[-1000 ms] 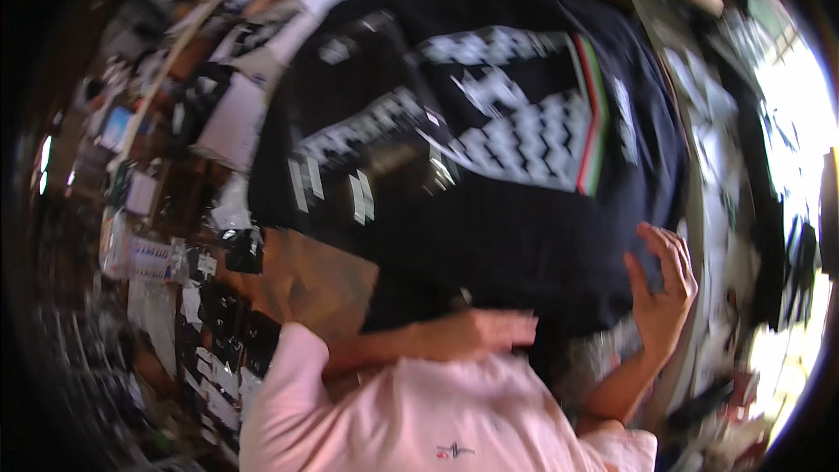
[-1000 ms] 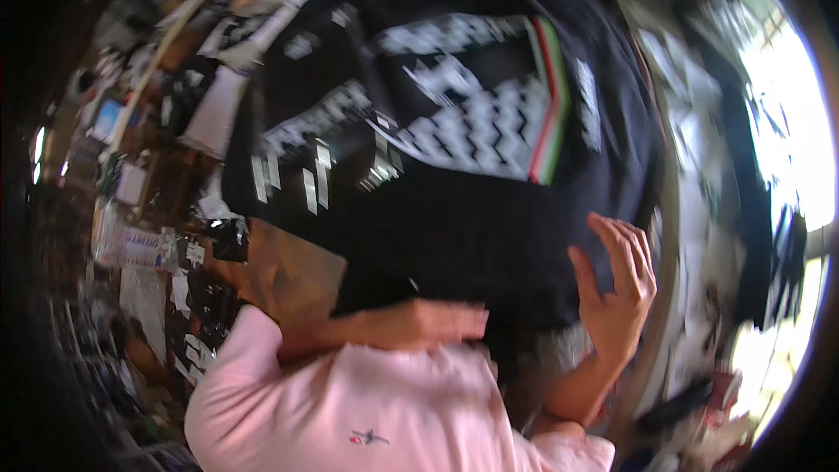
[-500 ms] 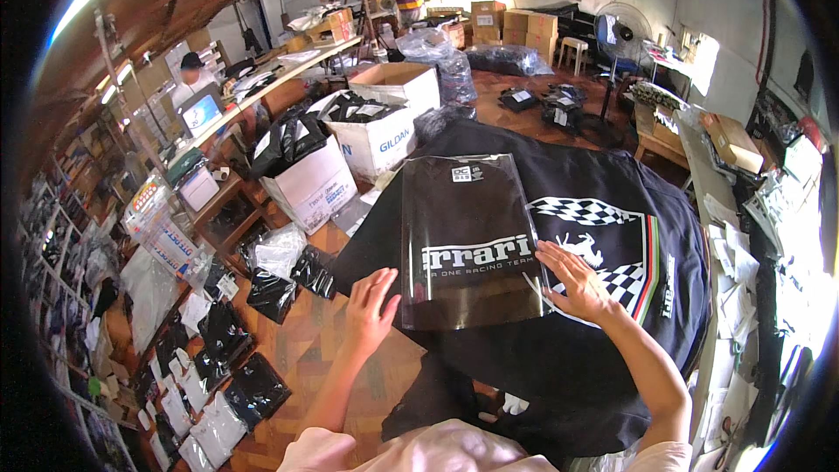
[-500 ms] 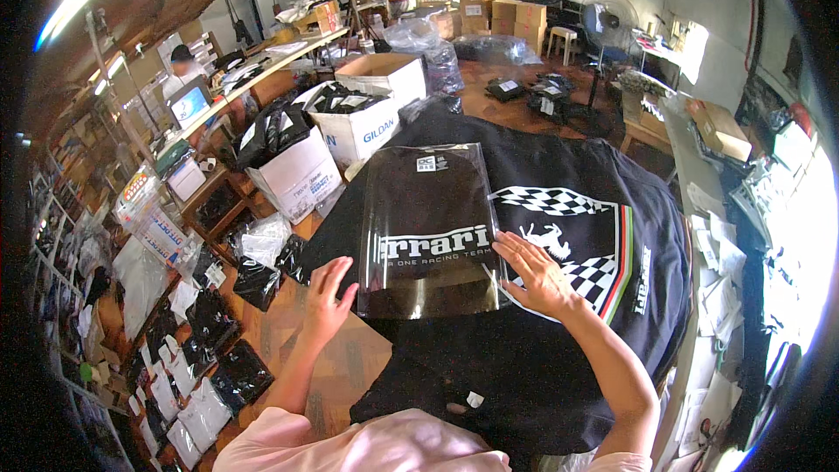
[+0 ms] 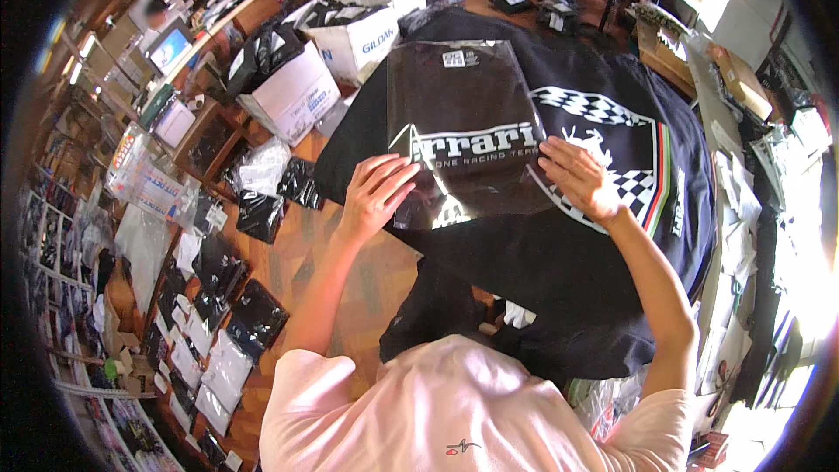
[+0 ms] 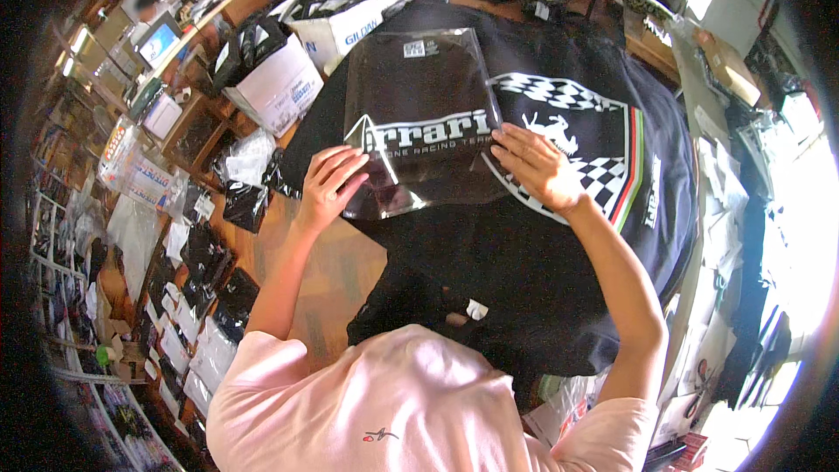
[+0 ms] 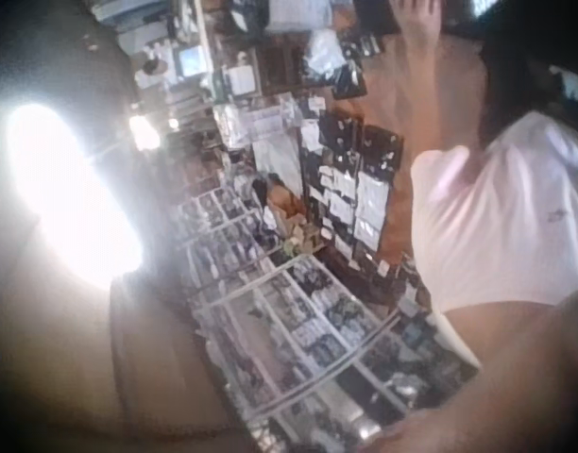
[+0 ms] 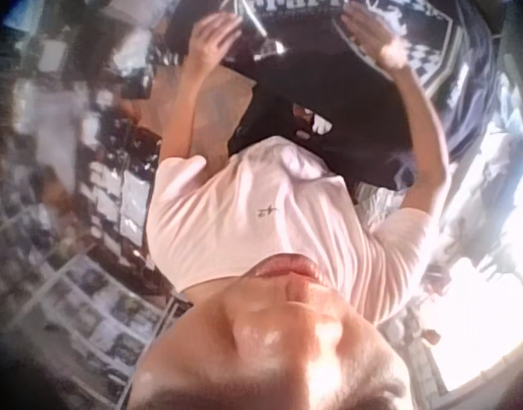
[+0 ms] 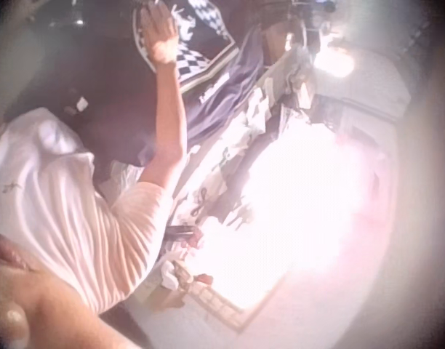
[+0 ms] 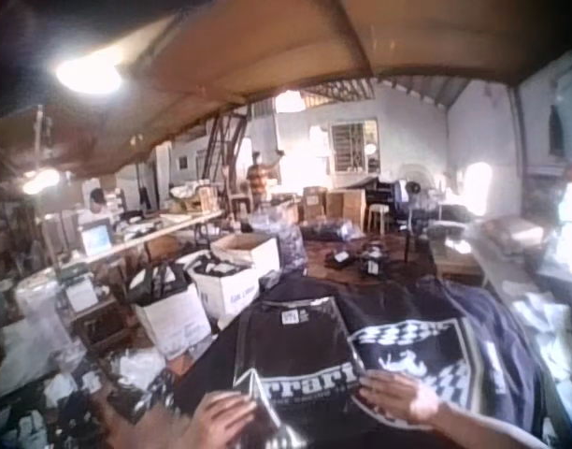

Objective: The person cuts tags off a black Ferrari t-shirt using scissors, folds the shirt, and places it into a clear plastic bag. The process is repeated for a second shirt. The person works at a cluttered table in a room with boxes and other items.

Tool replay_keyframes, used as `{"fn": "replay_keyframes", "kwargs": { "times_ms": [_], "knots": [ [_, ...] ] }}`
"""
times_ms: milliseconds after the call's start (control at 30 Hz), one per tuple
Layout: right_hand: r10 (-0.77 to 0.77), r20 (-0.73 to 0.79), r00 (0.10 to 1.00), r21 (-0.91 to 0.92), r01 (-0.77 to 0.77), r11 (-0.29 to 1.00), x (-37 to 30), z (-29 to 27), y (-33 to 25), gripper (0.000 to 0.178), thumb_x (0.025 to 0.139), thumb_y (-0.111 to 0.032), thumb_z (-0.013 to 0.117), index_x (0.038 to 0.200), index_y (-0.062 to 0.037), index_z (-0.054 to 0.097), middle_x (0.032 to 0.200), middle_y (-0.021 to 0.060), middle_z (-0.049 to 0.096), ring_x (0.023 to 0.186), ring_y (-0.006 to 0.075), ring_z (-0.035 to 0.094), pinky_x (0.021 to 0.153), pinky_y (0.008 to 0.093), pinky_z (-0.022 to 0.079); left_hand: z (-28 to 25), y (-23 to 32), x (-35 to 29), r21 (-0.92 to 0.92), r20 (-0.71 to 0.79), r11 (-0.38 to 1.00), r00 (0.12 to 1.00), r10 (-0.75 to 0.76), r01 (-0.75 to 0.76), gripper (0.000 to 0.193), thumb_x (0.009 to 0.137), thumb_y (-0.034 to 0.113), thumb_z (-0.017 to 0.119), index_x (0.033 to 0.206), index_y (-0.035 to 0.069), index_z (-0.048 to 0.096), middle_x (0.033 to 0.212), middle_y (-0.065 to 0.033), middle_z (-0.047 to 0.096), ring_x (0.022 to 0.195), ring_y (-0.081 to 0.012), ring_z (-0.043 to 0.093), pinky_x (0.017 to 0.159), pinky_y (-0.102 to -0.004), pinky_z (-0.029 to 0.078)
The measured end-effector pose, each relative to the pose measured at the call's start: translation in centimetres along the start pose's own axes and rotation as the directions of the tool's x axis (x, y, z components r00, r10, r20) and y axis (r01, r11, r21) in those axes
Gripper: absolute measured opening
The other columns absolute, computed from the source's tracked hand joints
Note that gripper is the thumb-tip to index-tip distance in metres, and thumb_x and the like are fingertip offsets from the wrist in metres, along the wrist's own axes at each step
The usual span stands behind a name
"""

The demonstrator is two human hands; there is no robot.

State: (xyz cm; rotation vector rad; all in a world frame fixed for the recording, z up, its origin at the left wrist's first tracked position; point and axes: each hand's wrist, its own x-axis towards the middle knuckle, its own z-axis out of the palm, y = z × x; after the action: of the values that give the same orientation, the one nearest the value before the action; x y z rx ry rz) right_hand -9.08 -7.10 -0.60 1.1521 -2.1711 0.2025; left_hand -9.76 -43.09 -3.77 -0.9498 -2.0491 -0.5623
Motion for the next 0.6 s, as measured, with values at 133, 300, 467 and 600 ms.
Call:
{"fn": "replay_keyframes", "kwargs": {
  "times_ms": [133,300,467,600],
  "knots": [
    [0.015,0.056,0.998,0.110,-0.021,0.994,-0.4,-0.3,0.4,0.031,0.071,0.003,0.059,0.101,-0.0014,0.064,0.112,0.0102,0.061,0.112,0.0274,0.055,0.083,0.0351,0.048,0.0,-0.9,-0.7,-0.092,0.057,0.990,0.992,0.112,-0.107,0.021,0.070,0.005,0.070,0.091,0.008,0.068,0.098,-0.0010,0.064,0.097,-0.0175,0.058,0.086,-0.0341,0.046],
    [0.120,0.018,0.993,0.266,-0.121,0.956,-0.7,-0.4,-0.5,0.030,0.066,0.004,0.065,0.096,-0.0006,0.064,0.110,0.0129,0.061,0.110,0.0266,0.056,0.084,0.0345,0.049,0.0,-0.6,-1.3,-0.172,0.021,0.984,0.999,0.040,-0.035,0.024,0.067,0.004,0.074,0.090,0.007,0.069,0.096,-0.0021,0.065,0.094,-0.0186,0.060,0.082,-0.0323,0.049],
    [0.136,0.002,0.991,0.316,-0.130,0.940,-0.9,-0.8,-1.1,0.021,0.068,0.002,0.069,0.088,-0.0002,0.063,0.096,0.0094,0.061,0.101,0.0270,0.058,0.082,0.0343,0.049,-0.3,0.6,-2.6,-0.184,-0.083,0.983,0.997,-0.004,-0.011,0.023,0.063,0.001,0.077,0.084,0.005,0.068,0.092,-0.0042,0.065,0.090,-0.0213,0.060,0.079,-0.0333,0.051],
    [0.184,0.051,0.982,0.368,-0.190,0.910,-0.6,-0.9,-1.4,0.019,0.068,0.002,0.068,0.087,-0.0016,0.064,0.096,0.0093,0.061,0.100,0.0267,0.058,0.082,0.0343,0.049,-0.3,0.5,-3.0,-0.218,-0.046,0.976,0.999,0.010,-0.020,0.022,0.063,0.000,0.076,0.084,0.005,0.068,0.090,-0.0040,0.066,0.089,-0.0218,0.061,0.081,-0.0359,0.051]
  ]
}}
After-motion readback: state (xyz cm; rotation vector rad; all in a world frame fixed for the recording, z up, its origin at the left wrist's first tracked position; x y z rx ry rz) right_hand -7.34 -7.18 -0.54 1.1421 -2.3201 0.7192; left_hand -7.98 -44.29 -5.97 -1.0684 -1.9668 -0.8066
